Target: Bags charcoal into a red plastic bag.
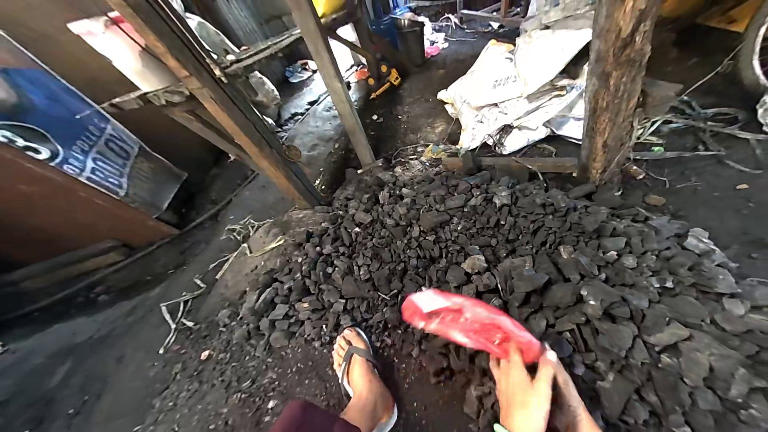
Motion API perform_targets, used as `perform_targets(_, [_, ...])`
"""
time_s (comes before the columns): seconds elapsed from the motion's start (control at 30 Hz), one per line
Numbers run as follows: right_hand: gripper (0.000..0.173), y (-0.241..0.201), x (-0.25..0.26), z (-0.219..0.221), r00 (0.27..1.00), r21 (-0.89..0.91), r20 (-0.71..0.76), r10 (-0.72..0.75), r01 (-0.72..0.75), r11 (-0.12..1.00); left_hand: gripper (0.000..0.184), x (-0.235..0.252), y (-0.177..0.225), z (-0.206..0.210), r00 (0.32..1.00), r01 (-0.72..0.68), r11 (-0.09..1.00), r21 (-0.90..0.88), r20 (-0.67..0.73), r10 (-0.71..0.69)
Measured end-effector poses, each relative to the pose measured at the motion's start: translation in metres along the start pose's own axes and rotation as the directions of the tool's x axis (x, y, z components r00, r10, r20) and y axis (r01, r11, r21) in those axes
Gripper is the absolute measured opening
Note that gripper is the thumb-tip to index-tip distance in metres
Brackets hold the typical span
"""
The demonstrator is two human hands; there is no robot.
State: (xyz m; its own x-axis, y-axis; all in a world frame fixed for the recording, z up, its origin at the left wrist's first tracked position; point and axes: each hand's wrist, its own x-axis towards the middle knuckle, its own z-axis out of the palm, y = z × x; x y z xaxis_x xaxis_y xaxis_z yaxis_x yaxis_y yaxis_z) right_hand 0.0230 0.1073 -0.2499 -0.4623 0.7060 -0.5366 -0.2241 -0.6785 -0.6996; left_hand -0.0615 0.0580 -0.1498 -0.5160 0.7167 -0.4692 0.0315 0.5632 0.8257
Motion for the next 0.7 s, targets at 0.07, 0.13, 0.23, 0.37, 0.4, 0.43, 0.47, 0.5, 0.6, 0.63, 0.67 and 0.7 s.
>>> perform_targets(0.07, [0.069,0.003,-0.005,-0.003,1.000,0.107,-0.018,-0.019,0.021,0.994,0.077,-0.007,0.019,-0.014,0.983,-0.058,0.995,-0.079,0.169,0.071])
perform_targets(0.13, [0.059,-0.003,-0.019,0.005,0.988,0.118,-0.083,-0.128,0.138,0.983,0.065,-0.011,0.029,-0.033,0.976,-0.043,0.966,-0.256,0.194,0.095])
perform_targets(0.23, [0.058,-0.002,-0.028,0.011,0.991,0.371,-0.106,-0.086,0.120,0.921,0.064,-0.006,0.018,-0.073,0.991,0.077,0.950,-0.303,0.126,-0.040])
perform_targets(0.37, [0.053,-0.012,-0.028,0.021,0.977,0.463,-0.201,0.071,0.031,0.886,0.041,0.013,-0.014,-0.113,0.983,0.163,0.968,0.189,-0.112,-0.144])
perform_targets(0.4, [0.052,-0.016,-0.030,0.023,0.973,0.472,-0.212,0.091,0.021,0.882,0.029,0.012,-0.015,-0.114,0.978,0.141,0.944,0.297,-0.193,-0.086])
perform_targets(0.43, [0.057,-0.019,-0.029,0.024,0.977,0.481,-0.190,0.097,0.007,0.877,0.024,0.010,-0.013,-0.113,0.966,0.133,0.916,0.379,-0.255,-0.034])
perform_targets(0.47, [0.062,-0.025,-0.031,0.028,0.983,0.484,-0.161,0.087,0.002,0.875,0.029,0.005,-0.007,-0.109,0.959,0.147,0.883,0.447,-0.282,-0.017])
perform_targets(0.5, [0.066,-0.036,-0.034,0.036,0.985,0.493,-0.148,0.083,0.001,0.870,0.036,0.001,0.001,-0.104,0.958,0.174,0.843,0.509,-0.284,-0.026])
perform_targets(0.6, [0.070,-0.071,-0.042,0.062,0.993,0.547,-0.079,0.086,-0.029,0.837,0.048,-0.011,0.022,-0.086,0.985,0.152,0.766,0.624,-0.158,-0.067])
perform_targets(0.63, [0.066,-0.080,-0.045,0.072,0.992,0.510,-0.098,0.075,-0.015,0.860,0.051,-0.014,0.025,-0.081,0.994,0.098,0.787,0.610,-0.096,-0.049])
perform_targets(0.67, [0.062,-0.087,-0.046,0.082,0.990,0.431,-0.132,0.052,0.010,0.902,0.056,-0.015,0.025,-0.077,0.999,0.035,0.827,0.561,-0.036,-0.018])
perform_targets(0.7, [0.056,-0.090,-0.046,0.088,0.988,0.312,-0.154,0.005,0.044,0.949,0.068,-0.013,0.023,-0.076,1.000,-0.027,0.887,0.461,0.018,0.021])
